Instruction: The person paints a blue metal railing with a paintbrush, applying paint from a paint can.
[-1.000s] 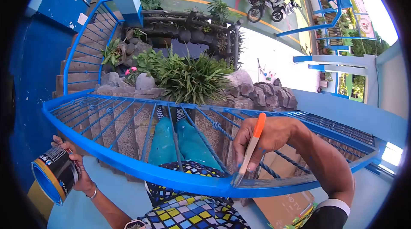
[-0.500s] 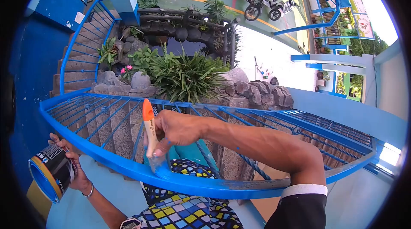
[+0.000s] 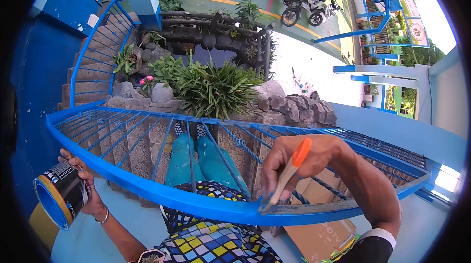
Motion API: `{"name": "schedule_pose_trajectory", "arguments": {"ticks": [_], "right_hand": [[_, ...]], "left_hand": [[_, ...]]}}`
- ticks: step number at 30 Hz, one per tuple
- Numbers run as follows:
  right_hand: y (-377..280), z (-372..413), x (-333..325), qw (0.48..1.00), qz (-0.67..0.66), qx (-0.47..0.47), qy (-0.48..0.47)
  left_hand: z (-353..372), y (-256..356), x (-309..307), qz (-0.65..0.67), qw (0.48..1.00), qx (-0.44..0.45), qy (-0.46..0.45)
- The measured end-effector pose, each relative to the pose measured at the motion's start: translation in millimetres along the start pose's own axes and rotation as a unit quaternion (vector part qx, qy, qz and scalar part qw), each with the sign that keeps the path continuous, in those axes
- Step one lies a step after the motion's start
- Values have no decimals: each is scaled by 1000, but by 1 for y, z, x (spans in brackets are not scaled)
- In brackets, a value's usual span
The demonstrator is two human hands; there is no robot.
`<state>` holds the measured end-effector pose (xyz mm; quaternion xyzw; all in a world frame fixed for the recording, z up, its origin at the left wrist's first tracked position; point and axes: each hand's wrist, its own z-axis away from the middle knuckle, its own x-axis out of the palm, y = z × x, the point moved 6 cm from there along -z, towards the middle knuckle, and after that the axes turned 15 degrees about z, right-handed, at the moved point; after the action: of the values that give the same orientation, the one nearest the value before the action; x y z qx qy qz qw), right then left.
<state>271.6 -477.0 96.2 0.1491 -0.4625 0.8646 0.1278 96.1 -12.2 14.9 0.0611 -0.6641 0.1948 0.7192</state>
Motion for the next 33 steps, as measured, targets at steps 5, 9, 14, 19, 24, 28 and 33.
{"name": "schedule_pose_trajectory", "arguments": {"ticks": [5, 9, 14, 19, 24, 28, 33], "right_hand": [[-13, 6, -13, 989, 20, 139, -52], [-23, -80, -9, 994, 43, 82, -55], [-32, -191, -11, 995, 26, -84, 45], [-57, -209, -8, 977, 86, -143, 135], [-52, -120, -8, 987, 125, -98, 26], [-52, -39, -8, 984, 151, -67, -66], [-53, -58, -19, 985, 113, 102, -83]], "left_hand": [[-3, -6, 1, -5, 1000, -10, -10], [-6, -13, 0, 5, 1000, -13, -3], [-9, -21, 8, 4, 1000, -18, -9], [-6, -15, 5, -8, 1000, 13, -12], [-2, -7, 3, -4, 1000, 26, -16], [2, -1, 1, 0, 1000, 30, -10], [2, -1, 1, 8, 999, 32, -20]]}}
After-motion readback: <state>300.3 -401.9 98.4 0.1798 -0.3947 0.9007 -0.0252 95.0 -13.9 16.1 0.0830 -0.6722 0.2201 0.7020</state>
